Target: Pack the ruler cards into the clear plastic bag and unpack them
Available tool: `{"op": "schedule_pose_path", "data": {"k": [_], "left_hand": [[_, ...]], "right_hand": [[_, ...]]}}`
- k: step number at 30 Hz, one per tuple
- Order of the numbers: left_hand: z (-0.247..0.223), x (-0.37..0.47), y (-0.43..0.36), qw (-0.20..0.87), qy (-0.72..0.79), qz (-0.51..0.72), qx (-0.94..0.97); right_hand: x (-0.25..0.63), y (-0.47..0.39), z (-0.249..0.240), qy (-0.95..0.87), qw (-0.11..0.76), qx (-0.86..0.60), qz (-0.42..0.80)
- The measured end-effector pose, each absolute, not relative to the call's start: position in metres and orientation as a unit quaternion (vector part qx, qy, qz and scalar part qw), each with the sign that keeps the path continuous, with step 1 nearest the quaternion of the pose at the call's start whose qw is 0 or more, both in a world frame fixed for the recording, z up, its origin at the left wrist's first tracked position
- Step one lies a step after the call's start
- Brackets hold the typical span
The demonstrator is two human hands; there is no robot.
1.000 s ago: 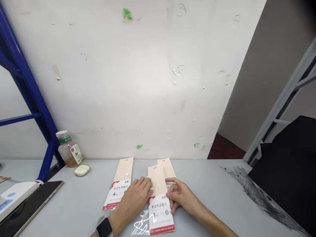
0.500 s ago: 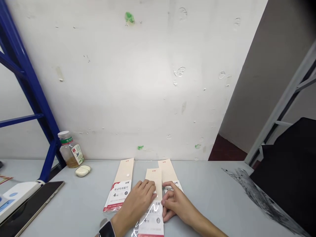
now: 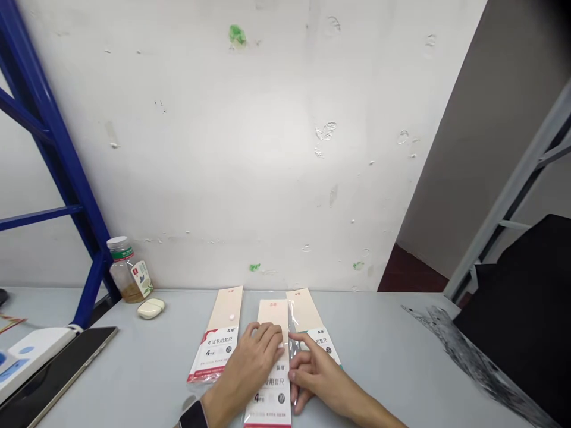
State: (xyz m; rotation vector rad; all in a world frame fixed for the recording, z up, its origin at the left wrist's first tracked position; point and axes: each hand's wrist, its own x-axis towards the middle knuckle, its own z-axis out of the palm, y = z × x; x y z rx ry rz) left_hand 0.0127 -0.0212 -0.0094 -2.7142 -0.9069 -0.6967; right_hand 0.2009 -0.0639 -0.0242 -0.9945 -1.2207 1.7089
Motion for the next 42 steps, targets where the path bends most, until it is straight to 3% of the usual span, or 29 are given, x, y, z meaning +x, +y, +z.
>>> {"op": "schedule_pose_path", "data": {"k": [8,13,18,28,35,42], "left_hand": [[-0.002,-0.025,0.008,-0.025,-0.396,-0.357,-0.846],[0.012,-0.065,0.025,-0.056,-0.466,-0.323,-0.821],[0.009,-0.075,0.029,-0.026,-0.533,-0.224,-0.815],[0.001,-0.059,0.022,-0.045,-0.556,-0.172,-0.812],[-0.006,-0.045,0.014,0.078,-0.475,-0.191,-0.855],[-0.008,-0.019,-0.01,0.046,-0.377,-0.157,-0.912]], "right_hand": [[0.224,-0.053,-0.016,-0.534,0.424,-0.42,0.599],[0.247,-0.045,-0.013,-0.579,0.416,-0.499,0.493],[0.267,-0.043,-0.013,-0.673,0.332,-0.581,0.315],[0.27,-0.047,-0.003,-0.698,0.167,-0.635,0.286],[0.272,-0.047,-0.005,-0.655,0.239,-0.632,0.339],[0.277,-0.042,-0.009,-0.611,0.308,-0.621,0.382]]}}
